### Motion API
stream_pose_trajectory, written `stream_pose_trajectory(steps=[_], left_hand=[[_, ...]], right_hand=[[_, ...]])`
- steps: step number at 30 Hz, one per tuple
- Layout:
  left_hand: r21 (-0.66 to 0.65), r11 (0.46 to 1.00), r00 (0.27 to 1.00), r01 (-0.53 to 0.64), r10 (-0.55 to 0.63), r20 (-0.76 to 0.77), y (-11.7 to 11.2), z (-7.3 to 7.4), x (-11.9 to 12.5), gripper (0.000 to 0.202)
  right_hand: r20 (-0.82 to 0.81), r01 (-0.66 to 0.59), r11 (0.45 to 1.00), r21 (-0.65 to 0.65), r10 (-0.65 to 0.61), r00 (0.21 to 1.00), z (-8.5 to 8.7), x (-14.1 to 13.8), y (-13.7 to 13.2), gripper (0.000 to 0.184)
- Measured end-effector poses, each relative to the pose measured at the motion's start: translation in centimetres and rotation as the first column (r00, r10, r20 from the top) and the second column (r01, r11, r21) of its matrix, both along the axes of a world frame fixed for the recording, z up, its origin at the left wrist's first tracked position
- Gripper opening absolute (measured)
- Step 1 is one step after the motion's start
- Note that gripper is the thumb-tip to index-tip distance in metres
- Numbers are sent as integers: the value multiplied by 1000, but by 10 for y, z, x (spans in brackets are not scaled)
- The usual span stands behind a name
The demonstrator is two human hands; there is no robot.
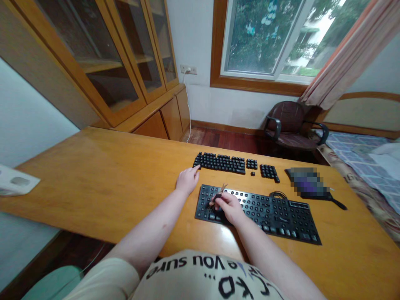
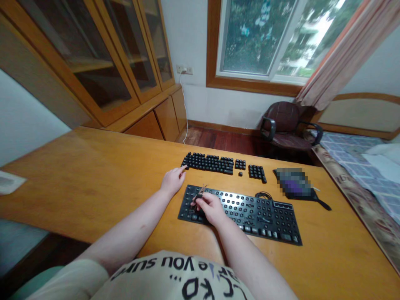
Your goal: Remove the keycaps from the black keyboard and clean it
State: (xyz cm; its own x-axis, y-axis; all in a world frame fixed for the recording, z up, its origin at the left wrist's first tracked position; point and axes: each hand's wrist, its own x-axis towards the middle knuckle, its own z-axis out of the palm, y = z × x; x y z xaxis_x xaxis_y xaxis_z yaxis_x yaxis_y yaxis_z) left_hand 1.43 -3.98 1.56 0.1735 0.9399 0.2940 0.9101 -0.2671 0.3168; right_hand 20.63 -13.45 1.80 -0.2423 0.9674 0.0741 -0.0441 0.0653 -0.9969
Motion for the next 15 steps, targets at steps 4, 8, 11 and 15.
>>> stream_pose_trajectory(steps=[4, 8, 11, 15], left_hand=[[29, 980, 976, 196, -198, 94, -30, 18, 0, 28], [-110, 894, 891, 435, -410, 193, -83, 25, 3, 30], [-177, 866, 879, 467, -433, 199, -118, 16, 1, 45], [-202, 887, 907, 416, -389, 163, -138, 0, -4, 60]], right_hand=[[84, 147, 986, 82, -154, 984, -4, 0, -4, 24], [190, 58, 989, 133, -83, 978, 1, -1, -9, 22], [399, -41, 979, 197, -42, 916, 13, -1, -10, 17], [644, -161, 966, 200, -5, 765, 33, 2, -9, 13]])
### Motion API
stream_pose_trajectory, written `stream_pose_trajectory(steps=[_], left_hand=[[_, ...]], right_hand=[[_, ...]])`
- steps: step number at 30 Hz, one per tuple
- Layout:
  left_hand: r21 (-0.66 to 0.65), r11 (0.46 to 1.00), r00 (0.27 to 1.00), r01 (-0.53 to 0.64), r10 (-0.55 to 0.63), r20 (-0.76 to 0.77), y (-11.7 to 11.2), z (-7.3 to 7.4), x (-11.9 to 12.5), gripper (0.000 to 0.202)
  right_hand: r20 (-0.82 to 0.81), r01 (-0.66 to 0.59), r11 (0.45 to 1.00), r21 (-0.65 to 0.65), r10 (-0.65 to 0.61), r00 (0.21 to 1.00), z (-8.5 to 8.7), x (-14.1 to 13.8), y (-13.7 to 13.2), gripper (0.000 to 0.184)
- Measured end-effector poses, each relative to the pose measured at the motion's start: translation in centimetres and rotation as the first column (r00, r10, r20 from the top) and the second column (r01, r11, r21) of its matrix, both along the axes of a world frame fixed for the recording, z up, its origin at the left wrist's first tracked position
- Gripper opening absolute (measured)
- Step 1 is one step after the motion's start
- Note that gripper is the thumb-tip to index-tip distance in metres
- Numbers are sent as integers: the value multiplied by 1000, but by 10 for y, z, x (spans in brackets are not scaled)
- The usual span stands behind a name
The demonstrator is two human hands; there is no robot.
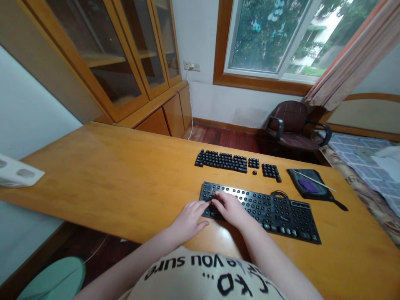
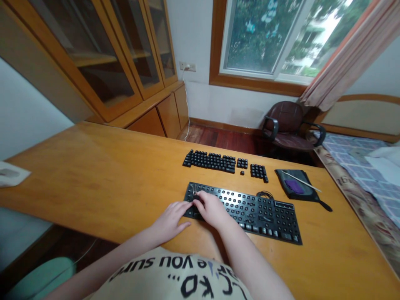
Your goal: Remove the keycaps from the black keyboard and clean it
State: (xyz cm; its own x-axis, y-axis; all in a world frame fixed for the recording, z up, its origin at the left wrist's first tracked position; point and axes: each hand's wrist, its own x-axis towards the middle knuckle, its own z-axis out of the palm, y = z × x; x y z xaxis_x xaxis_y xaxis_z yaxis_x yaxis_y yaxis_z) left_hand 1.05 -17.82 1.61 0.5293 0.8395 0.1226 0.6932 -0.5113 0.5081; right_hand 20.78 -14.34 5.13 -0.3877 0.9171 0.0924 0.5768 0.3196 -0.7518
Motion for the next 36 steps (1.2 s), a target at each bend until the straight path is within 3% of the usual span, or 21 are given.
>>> stream_pose_trajectory(steps=[4, 8, 14, 21, 26, 32, 36], left_hand=[[8, 1000, 1000, -4, 4, 2, 2, -5, 2, 60], [0, 1000, 999, -26, 26, 26, 9, -7, 8, 58], [1, 999, 996, -41, 40, 83, 13, -14, 9, 61], [2, 999, 993, -46, 46, 106, 13, -13, 8, 57], [-6, 999, 992, -52, 52, 112, 13, -13, 8, 54], [-21, 998, 994, -55, 56, 94, 13, -11, 8, 58], [-28, 998, 993, -57, 59, 101, 13, -10, 8, 58]], right_hand=[[55, -11, 996, -93, 16, 998, 9, 4, 1, 10], [29, -41, 993, -112, 45, 999, 5, 6, -1, 7], [10, -9, 1000, -26, 10, 1000, -8, 7, -11, 8], [-2, -163, 982, 90, 164, 986, -12, 14, -13, 11], [-108, -246, 962, 118, 259, 960, -14, 14, -13, 11], [-134, -130, 990, 48, 136, 982, -18, 15, -10, 14], [-206, -131, 991, -29, 123, 971, -22, 18, -6, 15]])
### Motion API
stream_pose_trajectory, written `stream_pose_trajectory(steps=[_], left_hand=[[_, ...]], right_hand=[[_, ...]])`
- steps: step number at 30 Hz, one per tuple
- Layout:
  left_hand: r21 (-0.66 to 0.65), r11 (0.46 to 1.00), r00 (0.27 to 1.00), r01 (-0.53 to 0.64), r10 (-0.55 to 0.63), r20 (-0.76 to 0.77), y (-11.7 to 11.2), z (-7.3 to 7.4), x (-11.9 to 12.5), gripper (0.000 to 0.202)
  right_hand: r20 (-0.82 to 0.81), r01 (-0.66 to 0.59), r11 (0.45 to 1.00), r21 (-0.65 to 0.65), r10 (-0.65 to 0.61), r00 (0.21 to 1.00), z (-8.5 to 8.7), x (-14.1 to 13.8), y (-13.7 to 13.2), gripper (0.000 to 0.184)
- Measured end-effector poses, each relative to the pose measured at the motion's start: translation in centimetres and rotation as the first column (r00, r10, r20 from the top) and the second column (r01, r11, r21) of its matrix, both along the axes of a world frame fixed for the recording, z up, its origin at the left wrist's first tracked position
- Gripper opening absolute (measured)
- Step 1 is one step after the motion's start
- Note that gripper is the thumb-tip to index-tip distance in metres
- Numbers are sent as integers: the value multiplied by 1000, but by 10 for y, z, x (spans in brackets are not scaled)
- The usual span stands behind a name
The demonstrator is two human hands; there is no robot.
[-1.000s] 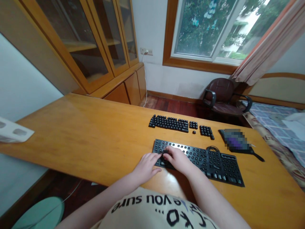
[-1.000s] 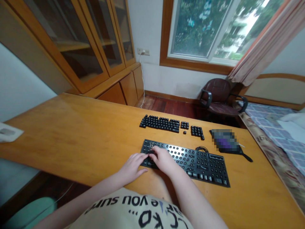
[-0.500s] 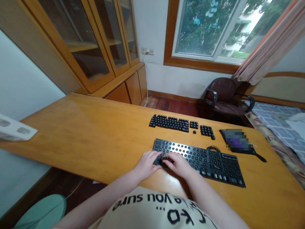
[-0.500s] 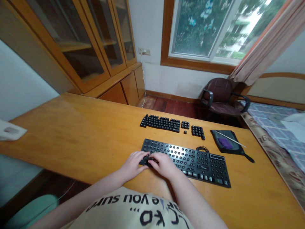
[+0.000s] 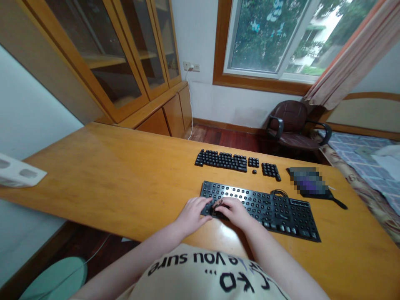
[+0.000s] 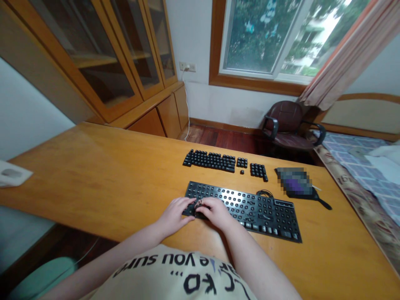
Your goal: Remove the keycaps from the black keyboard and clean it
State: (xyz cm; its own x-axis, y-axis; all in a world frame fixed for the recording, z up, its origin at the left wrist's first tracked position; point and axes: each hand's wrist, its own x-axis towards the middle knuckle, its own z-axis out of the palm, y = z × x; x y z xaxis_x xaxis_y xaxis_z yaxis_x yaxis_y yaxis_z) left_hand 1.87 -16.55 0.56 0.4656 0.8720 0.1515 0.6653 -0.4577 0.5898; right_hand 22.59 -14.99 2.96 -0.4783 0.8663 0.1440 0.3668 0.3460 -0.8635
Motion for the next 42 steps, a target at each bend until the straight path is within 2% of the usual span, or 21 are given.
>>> stream_pose_trajectory(steps=[7, 10, 13, 15, 19, 25, 29, 33, 36, 42], left_hand=[[-1, 1000, 1000, 23, -23, -8, 0, 6, 1, 42], [-1, 999, 999, 33, -33, -30, 0, 9, 2, 34], [-7, 1000, 1000, 22, -22, -17, 1, 8, 3, 35], [-18, 1000, 1000, 9, -9, 1, 2, 7, 3, 39], [-43, 999, 1000, -22, 23, 21, 4, 5, 2, 46], [-62, 997, 997, -51, 54, 48, 1, 6, 2, 52], [-72, 985, 983, -154, 160, 90, -4, 12, 12, 52], [-62, 970, 966, -235, 240, 96, -3, 20, 23, 38], [-15, 974, 970, -228, 228, 88, -1, 25, 26, 27], [-16, 984, 978, -177, 177, 106, 2, 27, 27, 27]], right_hand=[[-173, -9, 991, -137, -15, 985, -6, 2, 3, 11], [-202, 10, 985, -170, -44, 978, -7, 1, 4, 10], [-211, 35, 977, -209, -80, 974, -7, 1, 5, 9], [-253, 84, 957, -277, -157, 955, -7, 2, 6, 12], [-355, 198, 879, -433, -369, 859, -9, 3, 10, 22], [-369, 252, 883, -397, -404, 837, -9, 2, 9, 25], [-371, 265, 893, -364, -400, 838, -9, 1, 7, 27], [-412, 278, 888, -365, -423, 807, -9, 0, 5, 30], [-432, 281, 888, -364, -428, 794, -10, -2, 3, 30], [-368, 290, 915, -280, -382, 848, -12, -2, 2, 27]])
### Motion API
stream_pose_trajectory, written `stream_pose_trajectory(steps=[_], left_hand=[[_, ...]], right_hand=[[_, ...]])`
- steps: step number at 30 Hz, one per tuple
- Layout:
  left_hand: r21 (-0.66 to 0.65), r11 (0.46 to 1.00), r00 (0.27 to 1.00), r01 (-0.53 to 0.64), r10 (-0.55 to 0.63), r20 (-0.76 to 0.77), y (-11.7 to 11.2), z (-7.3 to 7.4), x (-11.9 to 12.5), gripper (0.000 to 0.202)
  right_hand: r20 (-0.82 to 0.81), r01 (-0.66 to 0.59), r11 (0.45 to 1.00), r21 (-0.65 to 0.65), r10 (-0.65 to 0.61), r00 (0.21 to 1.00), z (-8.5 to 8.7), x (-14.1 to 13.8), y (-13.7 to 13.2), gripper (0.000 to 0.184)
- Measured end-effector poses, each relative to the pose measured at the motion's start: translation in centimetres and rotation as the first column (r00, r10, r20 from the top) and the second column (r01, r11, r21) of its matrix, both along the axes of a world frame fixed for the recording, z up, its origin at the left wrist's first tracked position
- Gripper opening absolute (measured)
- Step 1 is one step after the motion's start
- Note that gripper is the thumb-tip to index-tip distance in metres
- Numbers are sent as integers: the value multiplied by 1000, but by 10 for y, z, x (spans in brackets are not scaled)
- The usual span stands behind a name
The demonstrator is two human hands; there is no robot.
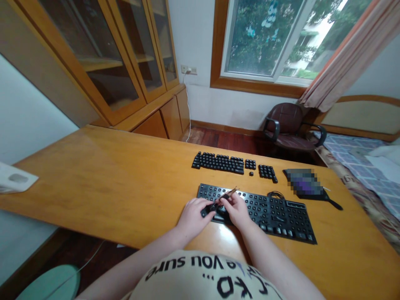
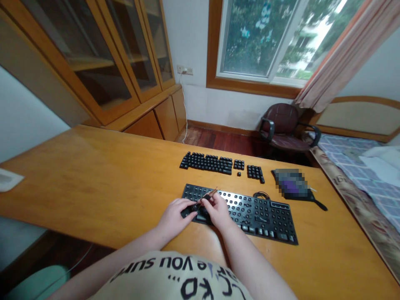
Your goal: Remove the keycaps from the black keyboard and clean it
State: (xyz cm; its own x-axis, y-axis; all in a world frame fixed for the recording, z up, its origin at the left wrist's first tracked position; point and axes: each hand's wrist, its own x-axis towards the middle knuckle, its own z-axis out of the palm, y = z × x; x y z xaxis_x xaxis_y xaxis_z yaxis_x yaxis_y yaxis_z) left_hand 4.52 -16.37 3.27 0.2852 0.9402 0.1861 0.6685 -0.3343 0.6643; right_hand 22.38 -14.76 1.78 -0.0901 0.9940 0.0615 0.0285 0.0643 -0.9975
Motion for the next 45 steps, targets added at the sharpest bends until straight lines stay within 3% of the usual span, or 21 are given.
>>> stream_pose_trajectory(steps=[14, 23, 29, 35, 38, 42, 45], left_hand=[[-18, 998, 998, 60, -60, 6, 5, -7, -2, 22], [30, 997, 997, 75, -74, -35, 6, -13, -2, 24], [83, 988, 991, 130, -130, -6, 4, -13, -1, 29], [-82, 994, 978, 76, -58, 199, 6, -11, -4, 25], [-207, 976, 944, 73, 0, 329, 8, -9, -5, 19], [-423, 899, 873, 114, 113, 475, 12, -6, -5, 15], [-501, 849, 817, 167, 165, 553, 15, -4, -6, 17]], right_hand=[[0, -222, 970, 102, 223, 975, 6, 2, -2, 9], [7, -241, 967, 78, 241, 971, 4, 2, 0, 10], [105, -251, 963, 100, 241, 965, 2, 1, 1, 11], [32, -176, 980, 89, 174, 984, 0, 2, 1, 6], [54, -210, 972, 102, 206, 977, -1, 3, 1, 7], [96, -258, 956, 140, 246, 964, 0, 6, 1, 7], [71, -271, 950, 153, 263, 962, 1, 6, 1, 8]])
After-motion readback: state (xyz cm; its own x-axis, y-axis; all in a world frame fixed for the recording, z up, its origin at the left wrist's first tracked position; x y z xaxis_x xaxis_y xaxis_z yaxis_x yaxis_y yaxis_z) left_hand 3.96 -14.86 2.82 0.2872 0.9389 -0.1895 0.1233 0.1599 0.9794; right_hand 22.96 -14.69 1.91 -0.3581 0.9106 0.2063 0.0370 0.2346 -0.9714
